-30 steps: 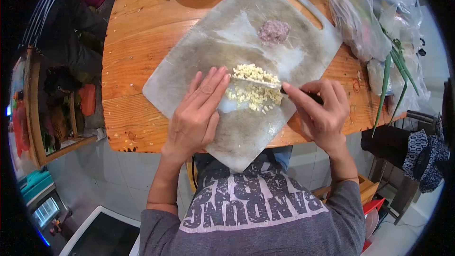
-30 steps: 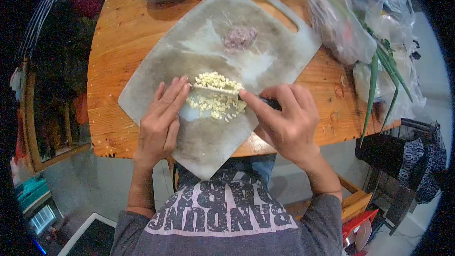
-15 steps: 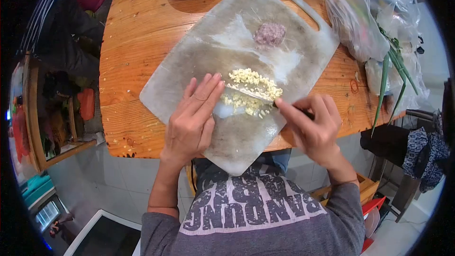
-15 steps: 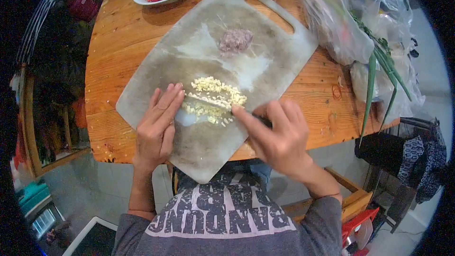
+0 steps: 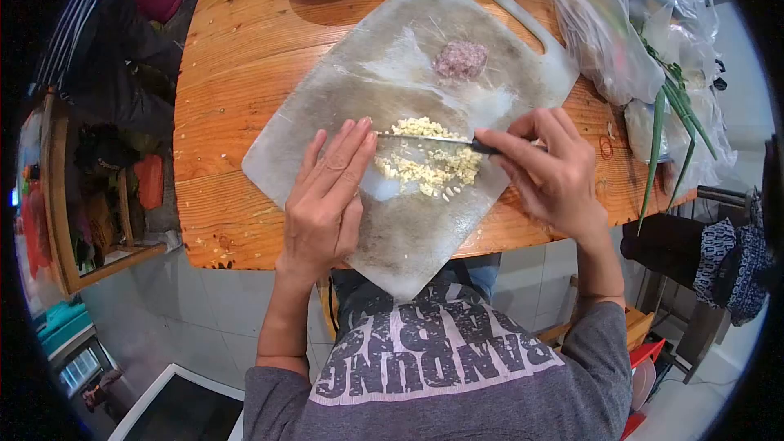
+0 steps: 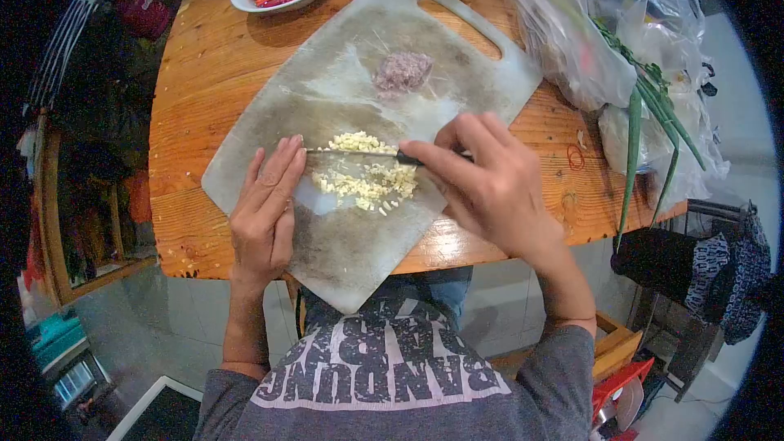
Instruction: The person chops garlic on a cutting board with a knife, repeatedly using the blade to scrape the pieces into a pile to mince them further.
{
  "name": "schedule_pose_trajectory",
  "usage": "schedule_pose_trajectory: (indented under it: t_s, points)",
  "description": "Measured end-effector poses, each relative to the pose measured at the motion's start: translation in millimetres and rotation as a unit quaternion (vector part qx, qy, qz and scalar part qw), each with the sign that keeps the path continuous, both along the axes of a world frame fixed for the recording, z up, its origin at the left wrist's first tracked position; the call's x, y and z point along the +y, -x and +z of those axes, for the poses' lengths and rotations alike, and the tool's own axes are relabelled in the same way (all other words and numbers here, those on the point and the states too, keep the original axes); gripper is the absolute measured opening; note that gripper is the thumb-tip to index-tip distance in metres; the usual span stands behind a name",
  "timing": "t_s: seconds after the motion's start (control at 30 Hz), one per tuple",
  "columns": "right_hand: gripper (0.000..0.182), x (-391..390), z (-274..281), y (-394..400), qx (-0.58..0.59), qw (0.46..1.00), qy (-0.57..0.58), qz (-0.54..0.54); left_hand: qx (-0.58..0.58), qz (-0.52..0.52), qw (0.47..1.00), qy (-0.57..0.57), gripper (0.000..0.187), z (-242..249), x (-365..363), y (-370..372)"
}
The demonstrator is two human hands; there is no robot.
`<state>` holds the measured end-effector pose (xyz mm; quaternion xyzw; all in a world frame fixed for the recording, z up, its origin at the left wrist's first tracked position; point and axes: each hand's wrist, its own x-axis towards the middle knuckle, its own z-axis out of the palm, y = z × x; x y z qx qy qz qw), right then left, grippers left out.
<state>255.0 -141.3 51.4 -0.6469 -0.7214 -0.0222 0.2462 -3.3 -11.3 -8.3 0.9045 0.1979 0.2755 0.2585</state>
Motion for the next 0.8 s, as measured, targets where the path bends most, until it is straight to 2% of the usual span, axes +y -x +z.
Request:
schedule_pose_trajectory:
  t_s: [0.17, 0.4, 0.6, 0.7, 0.8]
  points:
    - [0.038, 9.2, -16.8, -18.2, 0.017, 0.999, -0.027, -0.002, 0.025, 0.005, 0.999, 0.022, 0.069, 1.8, 2.1, -3.7]
    - [0.039, 7.6, -35.8, -29.8, 0.030, 0.999, -0.007, -0.041, 0.031, 0.012, 0.998, 0.044, 0.072, 3.9, 2.8, -9.4]
    - [0.040, -6.3, -28.9, -24.5, -0.004, 1.000, 0.005, -0.012, -0.005, 0.037, 0.998, 0.048, 0.074, -2.1, 3.3, -4.9]
    - [0.041, -14.9, -16.9, -23.1, -0.014, 0.999, -0.017, -0.042, -0.016, 0.040, 0.998, 0.051, 0.074, -2.9, 2.6, -2.9]
    - [0.040, -29.4, -5.7, -26.9, 0.020, 0.999, 0.021, -0.017, -0.032, 0.050, 0.997, 0.046, 0.074, -5.3, 2.3, -1.1]
